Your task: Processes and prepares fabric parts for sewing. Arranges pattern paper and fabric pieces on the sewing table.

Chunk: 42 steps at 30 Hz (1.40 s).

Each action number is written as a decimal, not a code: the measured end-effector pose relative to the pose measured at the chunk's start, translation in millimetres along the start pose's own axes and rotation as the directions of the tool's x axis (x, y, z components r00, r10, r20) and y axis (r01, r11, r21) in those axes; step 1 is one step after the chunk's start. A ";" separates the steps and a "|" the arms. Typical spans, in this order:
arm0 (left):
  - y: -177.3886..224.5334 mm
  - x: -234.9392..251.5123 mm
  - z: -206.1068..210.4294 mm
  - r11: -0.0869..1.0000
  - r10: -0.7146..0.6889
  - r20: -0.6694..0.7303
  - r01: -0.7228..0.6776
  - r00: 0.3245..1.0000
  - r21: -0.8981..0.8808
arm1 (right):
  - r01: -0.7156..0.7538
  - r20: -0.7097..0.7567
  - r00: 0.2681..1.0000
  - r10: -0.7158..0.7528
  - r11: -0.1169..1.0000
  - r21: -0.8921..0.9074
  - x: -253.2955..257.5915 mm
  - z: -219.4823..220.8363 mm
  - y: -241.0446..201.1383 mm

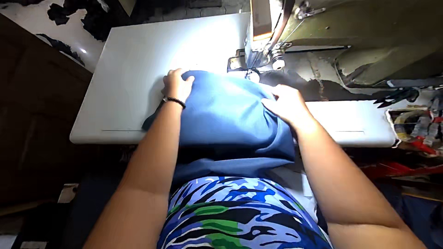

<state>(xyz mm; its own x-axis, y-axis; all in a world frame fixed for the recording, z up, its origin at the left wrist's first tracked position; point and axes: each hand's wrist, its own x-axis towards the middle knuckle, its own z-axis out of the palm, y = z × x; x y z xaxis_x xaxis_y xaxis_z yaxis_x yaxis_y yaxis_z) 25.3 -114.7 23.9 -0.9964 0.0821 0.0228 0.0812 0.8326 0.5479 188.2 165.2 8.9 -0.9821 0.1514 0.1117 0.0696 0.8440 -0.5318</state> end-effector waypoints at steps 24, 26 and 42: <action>-21.8 -34.3 30.6 0.859 0.477 0.011 -0.469 0.879 0.207 | -0.471 -0.431 0.829 0.357 0.861 -0.192 -69.8 -68.5 119.9; -22.4 -34.7 31.4 0.850 0.497 0.017 -0.490 0.868 0.196 | -0.497 -0.435 0.813 0.388 0.851 -0.170 -68.2 -63.0 133.3; -24.8 -29.5 35.7 0.854 0.503 -0.016 -0.494 0.864 0.160 | 0.013 0.110 0.994 -0.008 0.999 -0.039 -30.8 30.5 -40.5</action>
<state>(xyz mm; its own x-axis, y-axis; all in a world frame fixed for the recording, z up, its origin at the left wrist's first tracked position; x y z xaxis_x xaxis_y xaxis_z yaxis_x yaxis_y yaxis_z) 53.6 -118.3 -20.2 -0.8205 0.4809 0.3090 0.5661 0.7585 0.3228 210.3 110.6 1.4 -0.9959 0.0870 0.0236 0.0638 0.8654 -0.4971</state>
